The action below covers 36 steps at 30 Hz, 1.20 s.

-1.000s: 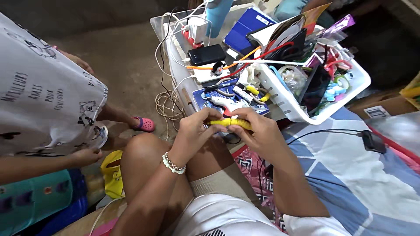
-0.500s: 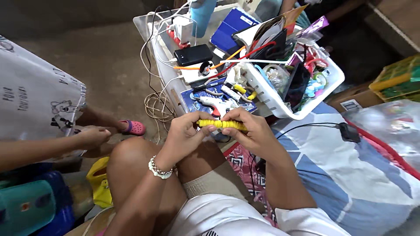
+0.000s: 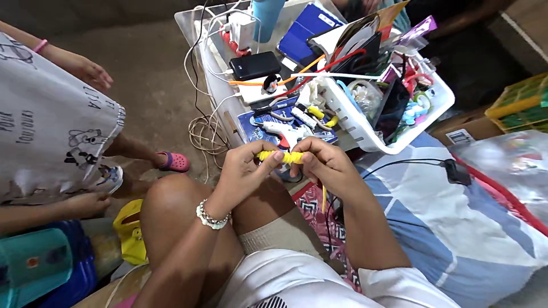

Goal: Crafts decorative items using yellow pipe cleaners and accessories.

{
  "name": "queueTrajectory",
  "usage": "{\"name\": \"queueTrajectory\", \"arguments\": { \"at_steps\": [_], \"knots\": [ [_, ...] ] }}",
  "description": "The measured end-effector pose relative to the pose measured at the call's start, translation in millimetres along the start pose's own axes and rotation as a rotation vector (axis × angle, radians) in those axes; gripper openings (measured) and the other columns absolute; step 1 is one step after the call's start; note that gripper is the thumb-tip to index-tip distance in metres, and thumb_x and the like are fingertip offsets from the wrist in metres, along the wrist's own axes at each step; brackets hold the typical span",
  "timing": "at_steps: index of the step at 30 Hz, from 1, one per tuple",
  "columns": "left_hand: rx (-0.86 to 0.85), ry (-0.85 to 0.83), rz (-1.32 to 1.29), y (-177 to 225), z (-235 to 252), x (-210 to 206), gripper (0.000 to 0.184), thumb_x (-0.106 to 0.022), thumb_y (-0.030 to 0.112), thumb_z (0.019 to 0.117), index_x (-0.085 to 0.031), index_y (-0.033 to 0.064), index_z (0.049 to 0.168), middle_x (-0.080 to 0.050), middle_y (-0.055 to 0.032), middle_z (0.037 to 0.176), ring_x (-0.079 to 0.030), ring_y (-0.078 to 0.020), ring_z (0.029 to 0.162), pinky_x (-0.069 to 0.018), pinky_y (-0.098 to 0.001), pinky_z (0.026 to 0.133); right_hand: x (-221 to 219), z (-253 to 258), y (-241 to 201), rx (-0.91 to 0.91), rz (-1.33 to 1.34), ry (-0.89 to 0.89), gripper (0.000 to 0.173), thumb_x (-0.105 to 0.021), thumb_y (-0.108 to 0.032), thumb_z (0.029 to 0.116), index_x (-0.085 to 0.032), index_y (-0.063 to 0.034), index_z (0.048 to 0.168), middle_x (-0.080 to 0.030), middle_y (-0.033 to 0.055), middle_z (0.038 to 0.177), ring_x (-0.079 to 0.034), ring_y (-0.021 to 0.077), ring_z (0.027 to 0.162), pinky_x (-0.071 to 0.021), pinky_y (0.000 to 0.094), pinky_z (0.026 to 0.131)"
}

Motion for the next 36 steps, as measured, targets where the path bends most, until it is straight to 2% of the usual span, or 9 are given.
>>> {"name": "queueTrajectory", "arguments": {
  "at_steps": [4,13,17,21,23,26,29,33,36],
  "knots": [
    [-0.029,0.016,0.036,5,2,2,0.013,-0.067,0.014,0.0974,-0.069,0.0041,0.106,-0.070,0.0004,0.097,-0.066,-0.0046,0.081,-0.0569,-0.0212,0.071,-2,2,6,-0.092,0.110,0.006,0.026,-0.046,-0.026,0.1097,-0.063,-0.0067,0.105,-0.068,-0.0039,0.082,-0.050,-0.0046,0.057,-0.0408,0.0110,0.052],
    [-0.026,-0.003,-0.011,6,2,2,0.012,-0.068,0.008,0.0952,-0.070,0.0019,0.105,-0.071,-0.0007,0.096,-0.066,-0.0042,0.077,-0.0575,-0.0203,0.068,-6,4,9,-0.083,0.113,0.009,0.023,-0.046,-0.024,0.1098,-0.062,-0.0076,0.104,-0.067,-0.0033,0.080,-0.051,-0.0037,0.058,-0.0408,0.0114,0.053],
    [-0.043,-0.012,-0.012,8,2,1,0.012,-0.069,0.008,0.0946,-0.070,0.0012,0.105,-0.071,-0.0015,0.098,-0.068,-0.0049,0.081,-0.0588,-0.0212,0.071,-7,3,10,-0.088,0.091,0.011,0.023,-0.047,-0.024,0.1096,-0.062,-0.0082,0.104,-0.067,-0.0041,0.081,-0.052,-0.0038,0.058,-0.0415,0.0114,0.053],
    [-0.053,0.051,0.052,5,2,4,0.022,-0.073,0.007,0.0920,-0.065,0.0002,0.111,-0.070,-0.0029,0.097,-0.068,-0.0064,0.079,-0.0594,-0.0229,0.069,-5,3,8,-0.066,0.005,0.041,0.018,-0.052,-0.022,0.1072,-0.063,-0.0075,0.113,-0.067,-0.0035,0.081,-0.053,-0.0017,0.060,-0.0421,0.0128,0.053],
    [-0.050,0.078,0.083,3,1,5,0.023,-0.075,0.008,0.0915,-0.063,0.0011,0.110,-0.069,-0.0028,0.096,-0.067,-0.0066,0.077,-0.0597,-0.0229,0.068,-5,3,5,-0.036,-0.070,0.060,0.022,-0.057,-0.023,0.1051,-0.063,-0.0066,0.118,-0.068,-0.0030,0.081,-0.056,-0.0007,0.062,-0.0441,0.0135,0.055],
    [-0.052,0.098,0.142,3,1,6,0.019,-0.075,0.010,0.0913,-0.064,0.0026,0.105,-0.069,-0.0017,0.093,-0.067,-0.0053,0.075,-0.0590,-0.0219,0.066,-7,4,2,0.003,-0.210,0.084,0.021,-0.062,-0.023,0.1022,-0.065,-0.0064,0.114,-0.069,-0.0035,0.083,-0.064,0.0008,0.071,-0.0543,0.0160,0.063],
    [-0.053,0.126,0.190,3,0,9,0.023,-0.078,0.011,0.0894,-0.066,0.0021,0.107,-0.071,-0.0020,0.095,-0.068,-0.0053,0.077,-0.0591,-0.0219,0.068,-6,4,3,0.013,-0.284,0.130,0.019,-0.062,-0.024,0.1015,-0.066,-0.0071,0.110,-0.069,-0.0035,0.082,-0.065,0.0011,0.071,-0.0549,0.0174,0.064],
    [-0.027,0.194,0.055,2,0,14,0.029,-0.070,0.012,0.0967,-0.060,-0.0001,0.121,-0.072,-0.0057,0.110,-0.071,-0.0099,0.090,-0.0619,-0.0268,0.080,-1,4,3,0.015,-0.268,0.196,0.019,-0.060,-0.025,0.1034,-0.065,-0.0076,0.111,-0.069,-0.0046,0.082,-0.064,0.0004,0.069,-0.0530,0.0162,0.062],
    [0.020,0.261,-0.100,-1,0,19,0.018,-0.066,0.003,0.0970,-0.063,0.0005,0.115,-0.072,-0.0049,0.101,-0.071,-0.0120,0.084,-0.0622,-0.0281,0.078,-4,5,1,0.027,-0.243,0.192,0.019,-0.058,-0.023,0.1046,-0.064,-0.0067,0.110,-0.068,-0.0046,0.082,-0.060,-0.0010,0.066,-0.0485,0.0147,0.059]
  ]
}}
Point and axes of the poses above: each hand's wrist, its own z-axis towards the middle knuckle, its own x-axis out of the back of the hand, y = z × x, the point moved 8 cm from there along z, towards the middle knuckle
